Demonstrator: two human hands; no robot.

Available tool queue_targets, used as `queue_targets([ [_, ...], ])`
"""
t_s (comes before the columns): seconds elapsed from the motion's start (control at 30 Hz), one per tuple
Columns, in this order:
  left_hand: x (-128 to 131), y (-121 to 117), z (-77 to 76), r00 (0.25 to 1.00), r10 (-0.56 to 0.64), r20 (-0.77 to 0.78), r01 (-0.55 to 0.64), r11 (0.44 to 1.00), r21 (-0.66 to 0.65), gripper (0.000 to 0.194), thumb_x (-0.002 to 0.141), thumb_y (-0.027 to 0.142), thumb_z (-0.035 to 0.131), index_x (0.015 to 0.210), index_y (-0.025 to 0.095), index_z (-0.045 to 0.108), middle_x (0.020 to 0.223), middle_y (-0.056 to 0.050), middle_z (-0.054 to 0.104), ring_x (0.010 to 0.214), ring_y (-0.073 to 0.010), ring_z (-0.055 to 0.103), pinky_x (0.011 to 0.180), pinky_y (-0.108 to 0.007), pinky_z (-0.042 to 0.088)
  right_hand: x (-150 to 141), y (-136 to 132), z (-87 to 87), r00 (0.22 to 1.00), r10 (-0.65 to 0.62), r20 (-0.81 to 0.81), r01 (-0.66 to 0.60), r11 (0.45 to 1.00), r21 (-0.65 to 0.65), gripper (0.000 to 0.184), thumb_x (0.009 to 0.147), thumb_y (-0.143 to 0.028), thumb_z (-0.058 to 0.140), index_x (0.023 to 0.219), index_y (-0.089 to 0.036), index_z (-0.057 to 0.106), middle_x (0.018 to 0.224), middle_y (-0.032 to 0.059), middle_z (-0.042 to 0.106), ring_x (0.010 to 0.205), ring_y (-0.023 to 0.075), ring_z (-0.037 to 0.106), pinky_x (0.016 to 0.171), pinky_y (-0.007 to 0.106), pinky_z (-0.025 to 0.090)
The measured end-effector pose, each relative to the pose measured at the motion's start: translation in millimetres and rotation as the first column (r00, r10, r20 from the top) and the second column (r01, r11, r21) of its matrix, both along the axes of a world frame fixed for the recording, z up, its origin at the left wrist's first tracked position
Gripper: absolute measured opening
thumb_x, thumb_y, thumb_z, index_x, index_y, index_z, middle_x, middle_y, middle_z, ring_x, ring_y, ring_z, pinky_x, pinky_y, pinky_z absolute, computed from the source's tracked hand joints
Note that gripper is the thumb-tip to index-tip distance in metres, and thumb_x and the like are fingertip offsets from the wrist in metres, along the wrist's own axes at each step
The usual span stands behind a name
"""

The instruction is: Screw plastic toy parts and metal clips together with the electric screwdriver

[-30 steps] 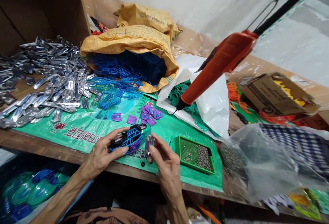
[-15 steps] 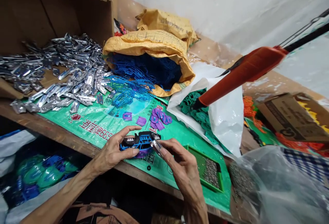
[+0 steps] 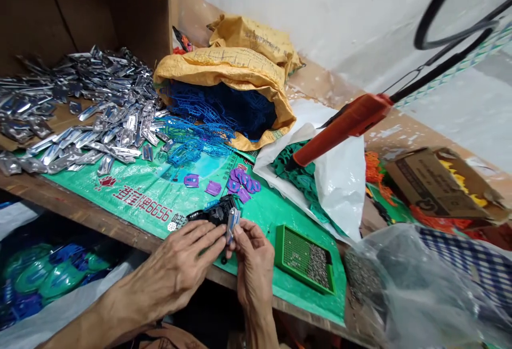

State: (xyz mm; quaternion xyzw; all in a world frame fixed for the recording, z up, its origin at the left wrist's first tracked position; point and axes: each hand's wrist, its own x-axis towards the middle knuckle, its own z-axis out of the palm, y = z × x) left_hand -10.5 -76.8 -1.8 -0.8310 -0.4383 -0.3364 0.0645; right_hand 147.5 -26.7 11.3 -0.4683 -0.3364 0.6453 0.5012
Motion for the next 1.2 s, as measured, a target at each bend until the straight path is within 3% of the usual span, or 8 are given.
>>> queue_targets([
  [0.1, -7.7, 5.3, 9.5, 0.972, 0.084, 0.218, -0.104, 0.991, 0.083, 0.037, 0.096, 0.005, 0.051, 0.128, 0.017, 0.063, 0.122, -0.007, 0.074, 0.116, -0.0210, 0.064, 0.108, -0.036, 0.045, -0.2, -0.9, -6.6, 0.998, 0.000, 0.065, -0.001, 1.000, 0.027, 0.034, 0.070, -0.041, 0.089, 0.087, -0.016, 0.074, 0.072, -0.0015, 0.064, 0.055, 0.0085, 0.053, 0.048, 0.021, 0.048],
  [0.2, -16.1, 22.6, 7.3, 0.880, 0.320, 0.351, -0.276, 0.946, -0.171, 0.034, 0.102, 0.025, 0.051, 0.132, 0.014, 0.062, 0.127, -0.013, 0.071, 0.123, -0.0276, 0.061, 0.109, -0.044, 0.046, 2.8, -0.7, -13.6, 0.991, 0.020, 0.131, -0.026, 0.999, 0.040, 0.035, 0.072, -0.044, 0.087, 0.087, -0.014, 0.073, 0.070, -0.0014, 0.064, 0.053, 0.0082, 0.053, 0.046, 0.020, 0.046],
  [0.37, -13.9, 37.6, 3.2, 0.856, 0.341, 0.387, -0.003, 0.754, -0.657, 0.035, 0.103, 0.043, 0.042, 0.111, 0.021, 0.068, 0.096, -0.003, 0.076, 0.085, -0.0194, 0.071, 0.078, -0.030, 0.053, 4.8, -2.4, -23.0, 0.992, 0.047, 0.117, -0.049, 0.999, 0.019, 0.036, 0.073, -0.044, 0.085, 0.087, -0.014, 0.071, 0.067, -0.0027, 0.061, 0.051, 0.0076, 0.051, 0.046, 0.020, 0.044],
  [0.57, 0.4, 33.0, 11.4, 0.688, 0.427, 0.586, 0.317, 0.550, -0.773, 0.037, 0.091, 0.055, 0.057, 0.108, 0.022, 0.054, 0.095, -0.003, 0.070, 0.091, -0.0233, 0.070, 0.079, -0.032, 0.053, 0.0, -7.1, -19.7, 0.993, 0.059, 0.101, -0.062, 0.998, 0.028, 0.032, 0.075, -0.044, 0.083, 0.085, -0.016, 0.070, 0.071, -0.0024, 0.063, 0.056, 0.0076, 0.051, 0.050, 0.020, 0.045],
  [0.7, 1.8, 32.9, 6.1, 0.481, 0.529, 0.699, 0.414, 0.565, -0.713, 0.042, 0.087, 0.054, 0.065, 0.110, 0.021, 0.054, 0.104, -0.006, 0.069, 0.103, -0.0236, 0.068, 0.090, -0.033, 0.052, 11.9, -6.4, -10.4, 0.988, 0.034, 0.151, -0.039, 0.999, 0.031, 0.034, 0.074, -0.045, 0.084, 0.087, -0.015, 0.072, 0.063, -0.0032, 0.062, 0.051, 0.0078, 0.051, 0.047, 0.019, 0.044],
  [0.83, 5.3, 29.9, 3.4, 0.317, 0.578, 0.752, 0.463, 0.598, -0.655, 0.061, 0.085, 0.048, 0.073, 0.136, 0.024, 0.050, 0.123, -0.007, 0.066, 0.117, -0.0241, 0.063, 0.100, -0.035, 0.048, 29.7, -8.5, 5.9, 0.969, -0.105, 0.224, 0.096, 0.994, 0.051, 0.037, 0.071, -0.044, 0.088, 0.089, -0.015, 0.074, 0.065, -0.0010, 0.064, 0.053, 0.0091, 0.054, 0.044, 0.018, 0.044],
  [1.03, 13.3, 24.2, 1.9, 0.305, 0.544, 0.782, 0.509, 0.601, -0.617, 0.083, 0.082, 0.049, 0.078, 0.153, 0.027, 0.042, 0.130, -0.008, 0.061, 0.122, -0.0269, 0.059, 0.097, -0.035, 0.051, 21.7, -23.2, 22.5, 0.980, 0.081, 0.180, -0.093, 0.994, 0.059, 0.037, 0.076, -0.046, 0.084, 0.097, -0.016, 0.079, 0.061, 0.0004, 0.064, 0.050, 0.0090, 0.054, 0.043, 0.019, 0.045],
  [1.2, 11.6, 21.6, -7.2, 0.319, 0.510, 0.799, 0.487, 0.634, -0.600, 0.086, 0.082, 0.047, 0.079, 0.156, 0.030, 0.040, 0.125, -0.007, 0.061, 0.120, -0.0259, 0.058, 0.095, -0.033, 0.053, 15.1, -24.7, 22.6, 0.981, 0.076, 0.180, -0.087, 0.995, 0.053, 0.038, 0.075, -0.046, 0.085, 0.098, -0.016, 0.078, 0.061, -0.0004, 0.062, 0.049, 0.0089, 0.053, 0.041, 0.018, 0.045],
])
